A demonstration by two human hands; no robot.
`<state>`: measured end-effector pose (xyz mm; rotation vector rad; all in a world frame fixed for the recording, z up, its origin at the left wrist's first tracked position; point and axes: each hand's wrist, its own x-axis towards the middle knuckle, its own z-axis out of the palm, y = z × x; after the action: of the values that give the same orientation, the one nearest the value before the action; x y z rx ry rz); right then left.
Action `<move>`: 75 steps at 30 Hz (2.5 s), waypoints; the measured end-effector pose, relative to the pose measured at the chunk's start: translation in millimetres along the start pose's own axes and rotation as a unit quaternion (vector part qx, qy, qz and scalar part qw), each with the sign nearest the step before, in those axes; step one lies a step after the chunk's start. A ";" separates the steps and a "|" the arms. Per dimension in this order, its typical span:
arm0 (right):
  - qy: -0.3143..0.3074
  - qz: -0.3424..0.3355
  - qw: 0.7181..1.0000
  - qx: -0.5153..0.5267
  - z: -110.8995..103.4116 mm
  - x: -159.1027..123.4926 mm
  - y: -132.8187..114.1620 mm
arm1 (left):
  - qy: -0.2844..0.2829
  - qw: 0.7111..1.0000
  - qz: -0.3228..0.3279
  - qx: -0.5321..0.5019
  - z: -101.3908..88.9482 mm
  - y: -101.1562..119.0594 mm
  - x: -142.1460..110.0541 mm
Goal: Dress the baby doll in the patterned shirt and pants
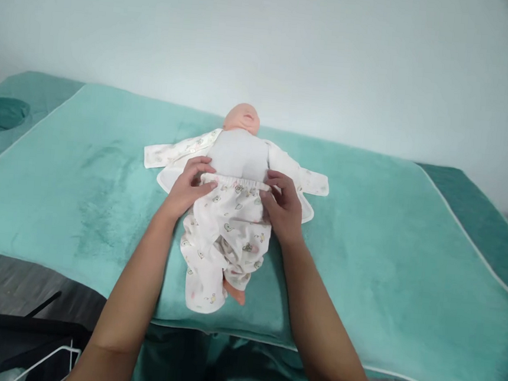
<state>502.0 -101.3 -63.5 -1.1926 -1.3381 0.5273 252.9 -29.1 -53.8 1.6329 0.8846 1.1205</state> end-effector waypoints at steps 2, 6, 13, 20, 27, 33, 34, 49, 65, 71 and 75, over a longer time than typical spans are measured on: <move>-0.060 -0.018 0.998 -0.027 -6.5 9.1 -4.5 | -0.014 0.999 -0.001 0.033 -1.3 4.4 -1.4; -0.171 -0.037 0.980 -0.090 -17.5 36.0 -17.1 | -0.002 0.995 0.011 0.094 -1.9 12.9 -0.4; -0.058 0.023 0.973 -0.222 4.8 78.7 -7.8 | 0.059 0.962 0.011 0.265 5.6 23.6 49.7; 0.012 0.156 0.987 0.041 19.8 80.7 33.8 | 0.107 0.975 -0.067 0.184 12.5 1.7 81.7; 0.039 0.130 0.988 -0.068 12.7 67.2 12.1 | 0.055 0.986 -0.095 0.124 -4.7 -5.8 53.9; -0.079 0.174 0.973 -0.130 -8.3 56.2 7.7 | -0.072 0.978 -0.190 0.057 -18.6 7.9 29.0; -0.094 0.188 0.970 -0.121 -12.3 51.9 7.9 | -0.079 0.975 -0.207 0.034 -19.6 9.7 24.7; -0.056 0.228 0.970 0.068 -20.1 17.4 12.4 | -0.103 0.976 -0.185 -0.043 -13.1 5.3 14.0; -0.006 0.221 0.972 0.080 -2.7 24.1 7.9 | 0.042 0.973 -0.174 -0.142 12.0 0.7 12.7; 0.023 0.230 0.971 0.051 2.8 31.0 -2.9 | 0.096 0.974 -0.163 -0.129 19.7 10.2 12.8; -0.010 0.238 0.964 0.122 -4.5 24.3 0.0 | 0.100 0.976 -0.162 -0.106 18.8 10.5 12.6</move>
<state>511.8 -81.9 -51.6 -1.3035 -0.9623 1.0196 275.3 -26.3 -43.1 1.1678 1.0770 1.1172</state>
